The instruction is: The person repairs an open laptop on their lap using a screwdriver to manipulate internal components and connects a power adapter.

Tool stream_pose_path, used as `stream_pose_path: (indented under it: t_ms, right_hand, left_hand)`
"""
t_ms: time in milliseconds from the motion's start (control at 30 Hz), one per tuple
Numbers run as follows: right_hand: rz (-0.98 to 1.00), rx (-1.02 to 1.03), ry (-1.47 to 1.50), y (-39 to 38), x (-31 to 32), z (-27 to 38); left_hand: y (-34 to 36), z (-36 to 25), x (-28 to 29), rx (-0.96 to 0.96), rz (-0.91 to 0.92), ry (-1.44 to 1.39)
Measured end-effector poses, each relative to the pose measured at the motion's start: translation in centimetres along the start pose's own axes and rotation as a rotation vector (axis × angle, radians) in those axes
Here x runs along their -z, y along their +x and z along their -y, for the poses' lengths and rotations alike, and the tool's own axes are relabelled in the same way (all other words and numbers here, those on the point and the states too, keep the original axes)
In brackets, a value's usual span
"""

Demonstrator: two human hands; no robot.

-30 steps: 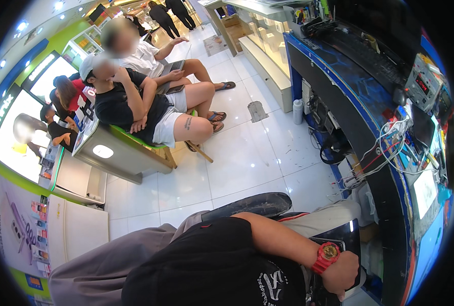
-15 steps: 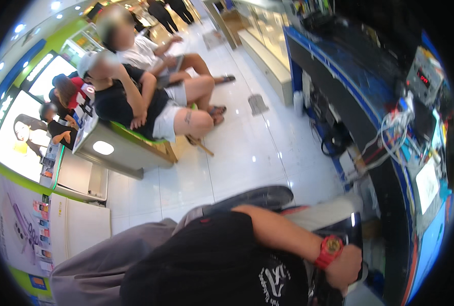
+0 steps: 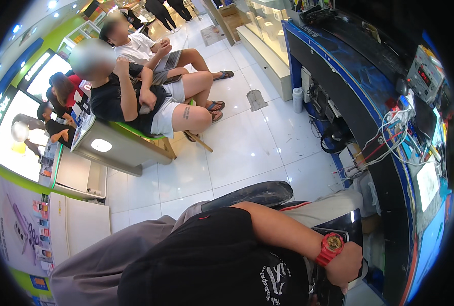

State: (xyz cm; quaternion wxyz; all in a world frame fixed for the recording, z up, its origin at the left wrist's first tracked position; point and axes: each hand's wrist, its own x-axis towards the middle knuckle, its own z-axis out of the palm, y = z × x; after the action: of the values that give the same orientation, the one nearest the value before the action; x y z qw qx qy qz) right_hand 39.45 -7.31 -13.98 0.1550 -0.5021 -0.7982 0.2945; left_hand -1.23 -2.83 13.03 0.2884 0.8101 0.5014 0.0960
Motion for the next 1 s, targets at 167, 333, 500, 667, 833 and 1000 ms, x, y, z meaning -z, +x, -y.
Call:
stream_pose_path:
  t_ms: [167, 333, 500, 667, 833, 1000]
  right_hand:
    - [-0.002, 0.044, -0.008, -1.6, 0.6, -2.0]
    - [-0.003, -0.343, 0.483, -2.6, -0.5, -1.3]
    - [0.135, -0.360, 0.365, 1.7, 3.2, 14.0]
    - [0.144, -0.178, 0.133, 4.2, 5.8, 14.7]
    - [0.122, -0.063, 0.093, 2.3, 6.3, 15.1]
    - [0.066, 0.028, 0.183, 1.9, 5.3, 14.4]
  left_hand:
    - [-0.6, 0.5, -0.6, -0.056, -0.045, 0.016]
    - [-1.3, 0.2, 0.6, -0.085, -0.041, 0.020]
    - [-2.3, 1.4, 2.8, -0.226, -0.044, 0.059]
    - [-0.9, 1.7, 4.1, -0.166, -0.026, 0.079]
    - [-1.7, -0.5, 4.0, -0.238, 0.017, 0.165]
    - [-3.8, -0.7, 3.8, -0.166, 0.078, 0.165]
